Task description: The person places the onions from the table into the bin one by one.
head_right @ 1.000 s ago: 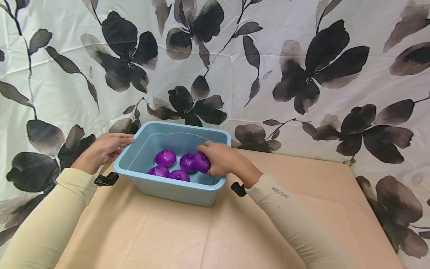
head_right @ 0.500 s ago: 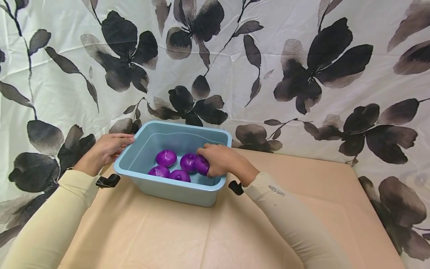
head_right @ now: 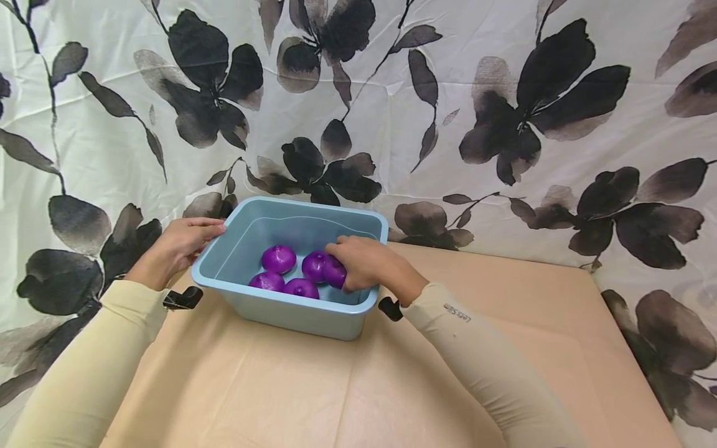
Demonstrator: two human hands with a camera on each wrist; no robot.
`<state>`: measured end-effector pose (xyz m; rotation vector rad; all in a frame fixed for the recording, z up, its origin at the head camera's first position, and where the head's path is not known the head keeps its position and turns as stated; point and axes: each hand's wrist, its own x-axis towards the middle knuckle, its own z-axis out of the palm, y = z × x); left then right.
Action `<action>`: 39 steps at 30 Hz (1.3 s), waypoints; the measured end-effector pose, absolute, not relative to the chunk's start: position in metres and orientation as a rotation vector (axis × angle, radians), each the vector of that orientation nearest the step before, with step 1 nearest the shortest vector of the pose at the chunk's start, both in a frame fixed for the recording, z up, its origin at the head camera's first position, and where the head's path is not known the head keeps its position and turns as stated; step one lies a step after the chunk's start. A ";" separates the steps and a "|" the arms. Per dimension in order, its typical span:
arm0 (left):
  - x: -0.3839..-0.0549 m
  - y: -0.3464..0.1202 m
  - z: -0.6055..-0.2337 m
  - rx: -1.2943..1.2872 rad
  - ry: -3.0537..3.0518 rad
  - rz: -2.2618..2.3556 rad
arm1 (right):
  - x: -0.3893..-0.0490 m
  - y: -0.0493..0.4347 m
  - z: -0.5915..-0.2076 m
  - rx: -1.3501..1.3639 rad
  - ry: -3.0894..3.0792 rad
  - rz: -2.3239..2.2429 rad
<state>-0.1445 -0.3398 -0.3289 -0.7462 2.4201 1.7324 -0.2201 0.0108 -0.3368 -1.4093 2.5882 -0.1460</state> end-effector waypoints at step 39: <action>-0.147 -0.342 -0.301 -0.359 2.750 1.156 | -0.215 0.032 -0.308 -1.184 2.878 -0.106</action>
